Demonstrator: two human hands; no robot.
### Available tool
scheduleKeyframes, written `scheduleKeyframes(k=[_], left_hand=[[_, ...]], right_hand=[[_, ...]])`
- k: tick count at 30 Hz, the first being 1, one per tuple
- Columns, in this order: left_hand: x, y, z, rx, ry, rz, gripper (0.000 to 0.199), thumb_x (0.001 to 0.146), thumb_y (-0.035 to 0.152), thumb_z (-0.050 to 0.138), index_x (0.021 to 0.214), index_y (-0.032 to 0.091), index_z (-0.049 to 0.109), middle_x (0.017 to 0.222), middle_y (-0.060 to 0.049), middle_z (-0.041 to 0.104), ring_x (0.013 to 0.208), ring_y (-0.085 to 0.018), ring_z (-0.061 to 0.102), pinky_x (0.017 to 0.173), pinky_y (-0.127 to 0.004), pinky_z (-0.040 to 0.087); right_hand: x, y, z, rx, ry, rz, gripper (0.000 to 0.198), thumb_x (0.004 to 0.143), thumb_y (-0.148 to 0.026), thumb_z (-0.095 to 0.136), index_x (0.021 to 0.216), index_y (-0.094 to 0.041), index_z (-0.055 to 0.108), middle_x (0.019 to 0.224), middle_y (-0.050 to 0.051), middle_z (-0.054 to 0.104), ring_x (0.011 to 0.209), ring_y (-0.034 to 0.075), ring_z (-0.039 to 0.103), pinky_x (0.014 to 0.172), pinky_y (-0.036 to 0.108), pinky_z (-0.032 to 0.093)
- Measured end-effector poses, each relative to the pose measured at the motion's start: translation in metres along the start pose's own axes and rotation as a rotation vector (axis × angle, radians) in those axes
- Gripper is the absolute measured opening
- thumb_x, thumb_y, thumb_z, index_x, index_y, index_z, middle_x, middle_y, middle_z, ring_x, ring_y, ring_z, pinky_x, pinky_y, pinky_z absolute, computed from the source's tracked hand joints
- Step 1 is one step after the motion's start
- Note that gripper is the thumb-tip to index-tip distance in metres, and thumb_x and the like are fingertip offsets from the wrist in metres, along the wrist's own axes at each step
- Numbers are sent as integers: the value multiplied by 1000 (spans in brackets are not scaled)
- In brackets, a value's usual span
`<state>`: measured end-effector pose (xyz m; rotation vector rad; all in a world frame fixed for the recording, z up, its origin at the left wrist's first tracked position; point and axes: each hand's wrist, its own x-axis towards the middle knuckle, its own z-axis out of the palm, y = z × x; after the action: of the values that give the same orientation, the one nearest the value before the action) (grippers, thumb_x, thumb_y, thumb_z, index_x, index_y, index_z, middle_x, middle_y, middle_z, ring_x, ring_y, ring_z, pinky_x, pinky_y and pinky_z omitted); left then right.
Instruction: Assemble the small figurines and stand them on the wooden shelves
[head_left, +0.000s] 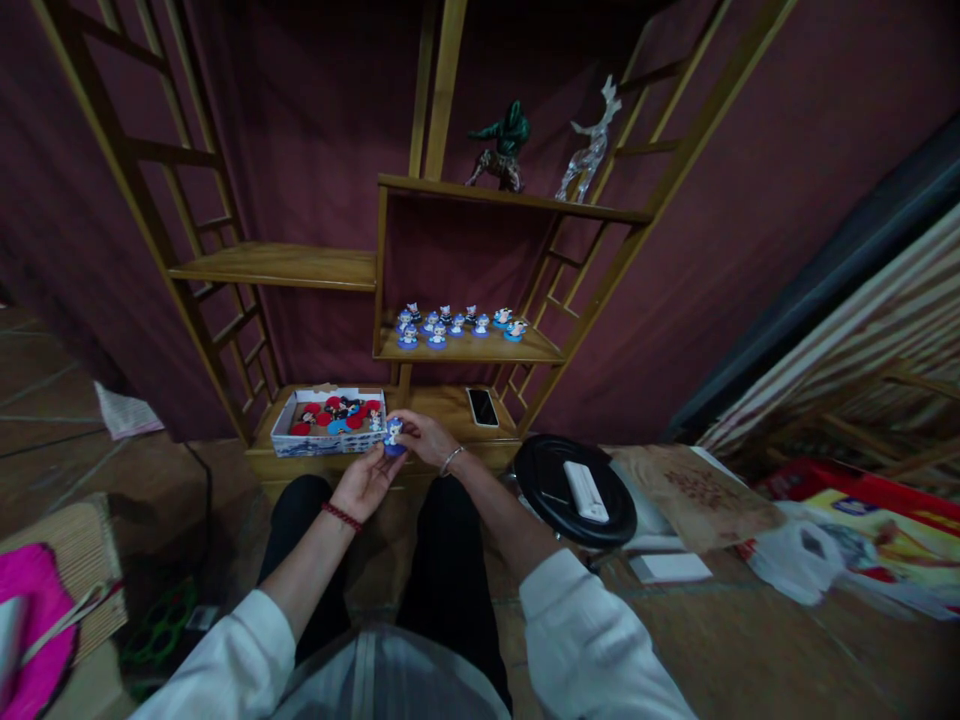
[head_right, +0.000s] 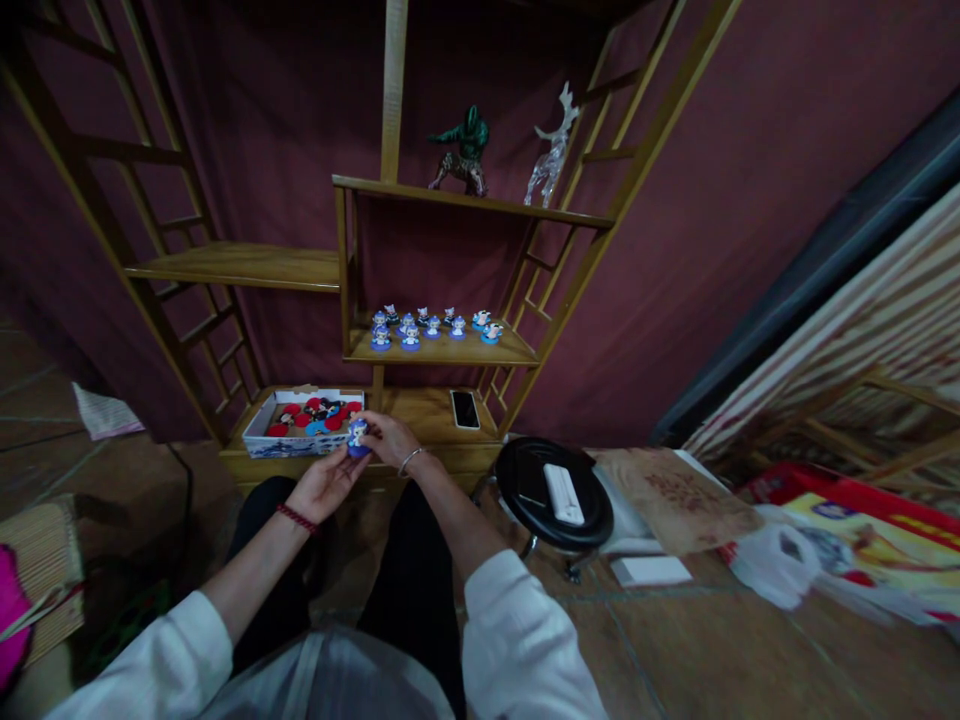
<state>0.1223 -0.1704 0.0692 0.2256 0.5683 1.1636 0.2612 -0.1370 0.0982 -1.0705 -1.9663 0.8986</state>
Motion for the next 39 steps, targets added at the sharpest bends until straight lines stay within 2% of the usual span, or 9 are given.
scheduleKeyframes(k=[7,17,27,33,39], left_hand=[[0,1,6,30,-12,-8,17,81,7,45,84,10,62,89,-9,67,86,-15,62,92,-34,44],[14,-1,6,53,-63,25,19,80,5,44,84,11,62,86,-9,67,85,-15,62,91,-36,44],[15,-18,2,68,-28,-26,18,79,4,45,76,11,61,78,-7,67,77,-13,63,83,-32,48],[17,-18,-2,55,23,-42,21,78,1,43,70,11,60,71,-6,66,71,-13,63,76,-31,51],[15,-16,-4,63,22,-53,22,79,1,41,72,11,60,72,-6,66,70,-14,63,75,-31,51]], right_hand=[[1,-5,-6,-21,-3,-3,38,71,-9,52,107,-20,54,83,-2,59,71,9,54,70,22,44],[0,-6,-9,-217,73,4,37,73,-13,52,109,-24,51,85,-2,61,73,11,56,72,24,44],[-17,-1,-5,-353,105,83,36,75,-14,51,108,-26,51,84,-3,62,70,11,56,68,20,42],[-18,0,0,-404,115,93,35,75,-15,52,108,-26,51,85,-2,62,71,11,57,67,20,42],[-18,0,3,-429,107,90,37,74,-14,51,109,-25,50,83,-2,63,69,12,57,65,20,42]])
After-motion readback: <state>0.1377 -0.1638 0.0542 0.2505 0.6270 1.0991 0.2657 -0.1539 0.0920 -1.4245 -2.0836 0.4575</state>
